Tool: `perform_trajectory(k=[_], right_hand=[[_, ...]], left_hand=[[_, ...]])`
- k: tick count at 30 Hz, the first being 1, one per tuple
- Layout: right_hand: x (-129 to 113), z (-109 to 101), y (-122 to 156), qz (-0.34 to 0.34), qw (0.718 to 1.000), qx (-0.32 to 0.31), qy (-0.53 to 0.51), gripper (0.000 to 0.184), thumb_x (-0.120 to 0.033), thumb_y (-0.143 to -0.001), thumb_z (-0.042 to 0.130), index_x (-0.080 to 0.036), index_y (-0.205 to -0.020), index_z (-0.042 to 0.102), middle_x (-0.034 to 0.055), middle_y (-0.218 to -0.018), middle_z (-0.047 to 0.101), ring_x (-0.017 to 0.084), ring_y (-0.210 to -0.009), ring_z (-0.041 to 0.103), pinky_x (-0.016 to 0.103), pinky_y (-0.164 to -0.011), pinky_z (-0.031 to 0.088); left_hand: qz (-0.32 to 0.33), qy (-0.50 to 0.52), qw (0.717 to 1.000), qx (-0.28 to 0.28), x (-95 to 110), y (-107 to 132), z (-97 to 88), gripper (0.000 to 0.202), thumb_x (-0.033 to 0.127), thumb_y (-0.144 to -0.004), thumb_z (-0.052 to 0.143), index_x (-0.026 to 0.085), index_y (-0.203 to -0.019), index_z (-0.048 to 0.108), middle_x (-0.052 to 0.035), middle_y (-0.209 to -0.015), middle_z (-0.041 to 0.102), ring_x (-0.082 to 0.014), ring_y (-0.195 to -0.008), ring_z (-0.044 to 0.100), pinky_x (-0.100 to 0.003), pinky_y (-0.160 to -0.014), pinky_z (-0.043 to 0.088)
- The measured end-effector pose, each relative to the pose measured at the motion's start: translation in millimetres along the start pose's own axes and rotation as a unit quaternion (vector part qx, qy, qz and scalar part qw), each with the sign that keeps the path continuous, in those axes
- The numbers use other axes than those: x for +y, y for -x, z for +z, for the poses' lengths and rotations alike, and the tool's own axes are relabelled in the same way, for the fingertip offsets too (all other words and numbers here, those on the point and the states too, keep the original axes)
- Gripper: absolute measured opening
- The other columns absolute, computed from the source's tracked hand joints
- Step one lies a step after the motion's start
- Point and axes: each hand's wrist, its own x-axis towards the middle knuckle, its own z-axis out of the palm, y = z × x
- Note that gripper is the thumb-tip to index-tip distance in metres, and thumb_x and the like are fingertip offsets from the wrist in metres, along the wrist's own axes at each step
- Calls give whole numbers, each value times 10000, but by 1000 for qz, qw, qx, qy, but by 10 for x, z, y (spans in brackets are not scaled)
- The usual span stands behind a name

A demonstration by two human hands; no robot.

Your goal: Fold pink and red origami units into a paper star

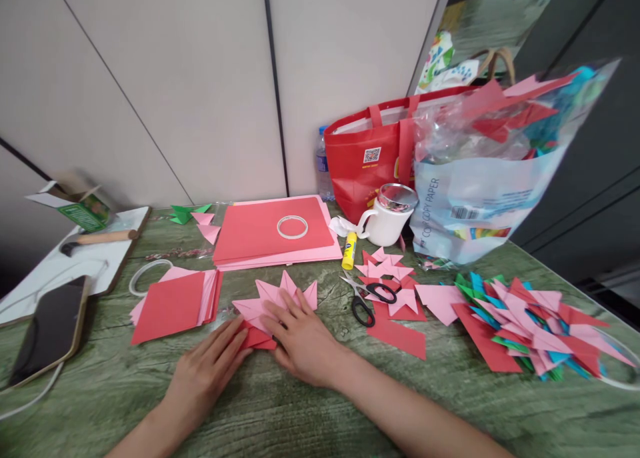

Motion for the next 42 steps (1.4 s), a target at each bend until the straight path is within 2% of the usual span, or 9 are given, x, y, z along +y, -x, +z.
perform_trajectory(k=[4,10,14,18,23,26,33,37,42], right_hand=[[-5,-10,-1,5,1000,-6,-11,482,-292,-864,457,-183,-1332,418,70,-1445,354,291,-1371,169,532,-1110,149],[-8,-15,-5,4,1000,-4,-17,477,-297,-867,450,-183,-1330,424,71,-1439,364,288,-1371,173,521,-1112,154],[-4,-24,-1,2,1000,-4,-16,503,-370,-873,455,-173,-1334,418,77,-1438,364,295,-1371,168,527,-1111,152],[4,-18,1,-4,1000,-3,-13,518,-442,-895,424,-178,-1340,413,83,-1440,361,287,-1371,173,527,-1106,174],[-2,-2,-7,0,1000,8,3,434,-379,-954,317,-189,-1324,438,65,-1425,390,279,-1366,197,522,-1101,206],[-11,-5,-12,2,1000,9,11,422,-355,-960,302,-186,-1321,442,67,-1422,393,291,-1362,202,536,-1094,214],[0,13,-11,-8,1000,24,14,408,-342,-950,338,-195,-1315,444,76,-1403,420,277,-1362,210,541,-1085,234],[5,26,-12,-11,999,30,18,399,-342,-949,341,-197,-1304,454,74,-1401,422,266,-1363,211,532,-1086,240],[6,36,-12,-12,999,34,19,390,-338,-945,353,-197,-1291,466,64,-1402,422,270,-1356,233,537,-1086,239]], left_hand=[[-2,-30,1000,-2,43,20,35,223,225,-887,484,111,-1004,637,-144,-1061,688,-257,-927,666,-326,-714,570],[-9,-19,1000,-9,77,46,69,231,213,-893,466,108,-1008,636,-160,-1080,674,-262,-953,650,-342,-740,552],[7,-53,998,-23,78,33,47,244,209,-894,460,104,-1033,630,-141,-1063,685,-253,-945,647,-328,-740,544],[23,-77,995,-62,101,29,14,286,181,-907,402,108,-1076,621,-139,-1095,673,-258,-972,634,-329,-742,534],[-13,-69,990,-126,162,53,7,327,87,-864,400,134,-1105,616,-147,-1170,630,-270,-1062,592,-352,-793,516],[-15,-83,986,-145,197,67,21,323,79,-840,420,131,-1082,629,-143,-1176,628,-282,-1066,586,-359,-795,520],[-54,-79,987,-129,291,66,57,397,16,-780,384,100,-1099,605,-163,-1157,603,-278,-1111,528,-403,-870,481],[-78,-88,986,-122,356,30,32,395,12,-764,398,104,-1077,621,-149,-1129,610,-296,-1065,527,-443,-840,480],[-62,-94,989,-100,394,71,45,408,-19,-763,363,55,-1074,617,-175,-1127,614,-254,-1022,555,-355,-814,493]])
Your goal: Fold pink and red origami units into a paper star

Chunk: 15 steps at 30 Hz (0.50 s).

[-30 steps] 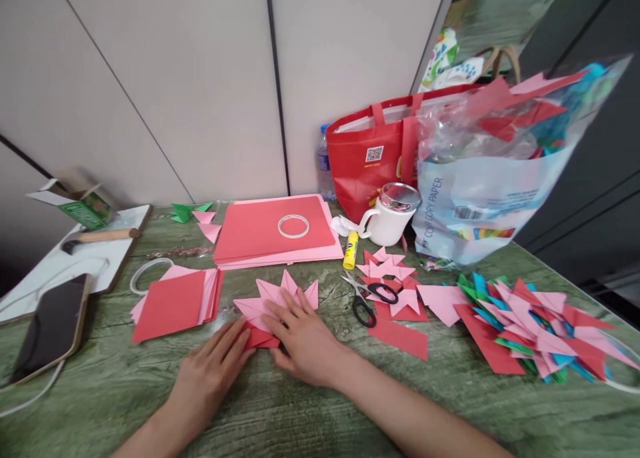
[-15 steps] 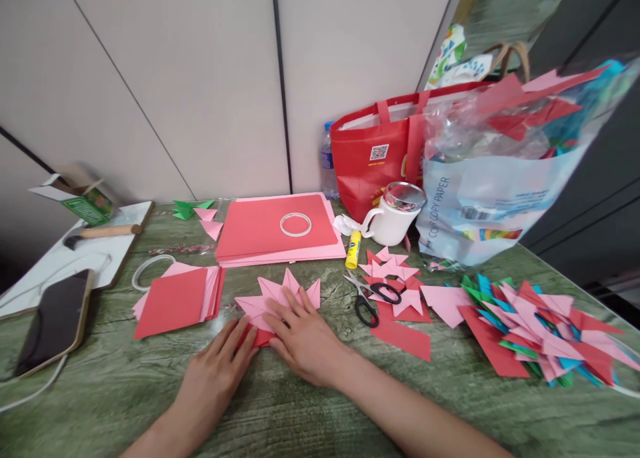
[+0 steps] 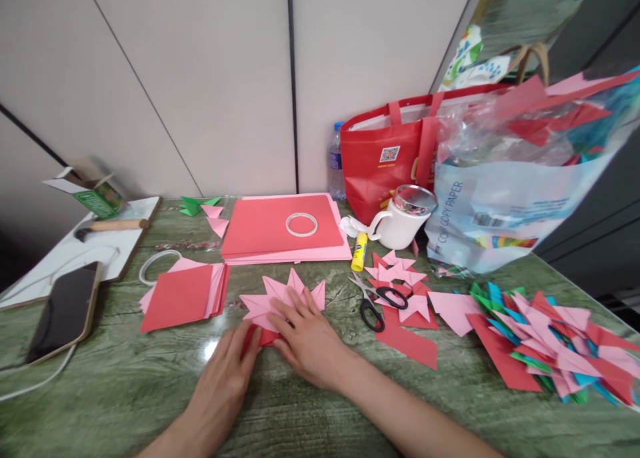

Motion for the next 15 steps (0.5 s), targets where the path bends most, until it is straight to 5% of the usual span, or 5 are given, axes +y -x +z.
perform_trajectory(k=[15], right_hand=[[-6,1,15,1,1000,6,-11,410,-380,-922,413,-200,-1284,479,74,-1402,422,274,-1357,232,542,-1084,244]], left_hand=[[35,-41,998,14,-2,30,-52,408,10,-792,334,62,-1030,660,-150,-1133,654,-251,-1091,572,-342,-868,471]])
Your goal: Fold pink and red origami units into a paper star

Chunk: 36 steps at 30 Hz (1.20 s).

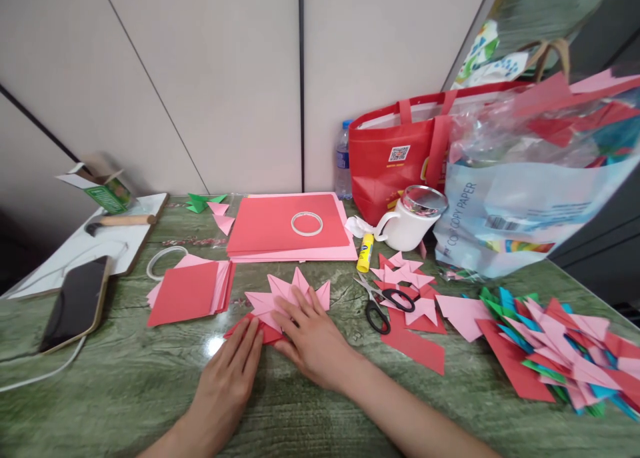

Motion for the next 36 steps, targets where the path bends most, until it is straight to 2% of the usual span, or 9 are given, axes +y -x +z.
perform_trajectory(k=[6,16,26,36], right_hand=[[-4,-12,0,-2,1000,-1,-1,423,-381,-913,434,-229,-1308,458,81,-1399,423,274,-1361,219,550,-1079,238],[4,10,2,-7,1000,8,4,410,-351,-906,463,-251,-1303,463,71,-1397,428,280,-1348,255,565,-1069,249],[21,34,5,-9,1000,-1,14,384,-326,-932,412,-241,-1303,464,60,-1411,410,281,-1365,203,556,-1078,239],[22,36,6,-11,1000,8,13,386,-320,-926,431,-256,-1305,464,65,-1397,429,280,-1361,221,563,-1064,265]], left_hand=[[-12,13,1000,-8,-29,32,28,387,24,-802,364,83,-1057,649,-146,-1152,645,-259,-1085,575,-359,-873,473],[-20,10,999,-41,-14,4,-20,426,-19,-785,350,96,-1056,658,-147,-1141,653,-251,-1062,601,-323,-833,494],[-28,11,999,-36,11,-16,-22,414,-11,-788,359,82,-1077,641,-162,-1153,642,-251,-1062,599,-324,-840,485],[-16,-3,999,-44,10,-30,-36,410,8,-790,374,106,-1081,646,-143,-1121,663,-255,-1040,611,-326,-823,491]])
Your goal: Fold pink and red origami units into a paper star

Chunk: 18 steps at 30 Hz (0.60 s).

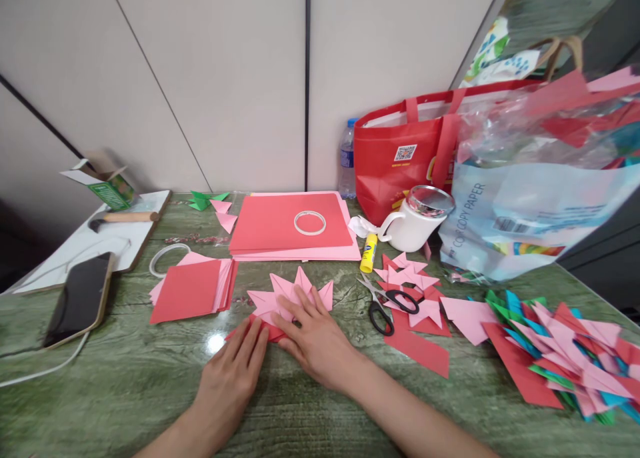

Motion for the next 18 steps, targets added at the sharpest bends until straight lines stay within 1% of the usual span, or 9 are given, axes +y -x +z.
perform_trajectory(k=[3,8,14,18], right_hand=[[2,3,-1,-1,1000,-2,4,387,-315,-927,430,-255,-1307,463,62,-1399,427,277,-1367,202,554,-1070,262],[5,13,-1,-1,1000,4,1,390,-312,-917,452,-258,-1303,467,67,-1399,426,271,-1368,203,553,-1068,267],[2,11,-3,-1,1000,4,4,381,-319,-922,438,-250,-1295,477,63,-1403,422,280,-1361,219,550,-1064,277],[-3,15,-2,-3,1000,10,6,379,-308,-920,446,-254,-1294,476,63,-1399,428,278,-1359,229,560,-1059,278]], left_hand=[[1,0,1000,0,16,16,36,400,33,-802,383,100,-1115,624,-156,-1141,648,-262,-1062,594,-341,-847,478],[-22,5,1000,-8,60,36,85,400,52,-809,388,107,-1140,605,-168,-1173,626,-268,-1090,574,-361,-874,467],[-1,-14,1000,-2,49,4,45,386,33,-794,395,91,-1091,634,-171,-1129,650,-272,-1053,599,-344,-838,485],[-7,-2,1000,-3,43,5,33,384,50,-798,411,88,-1119,616,-179,-1147,637,-265,-1073,584,-344,-869,464]])
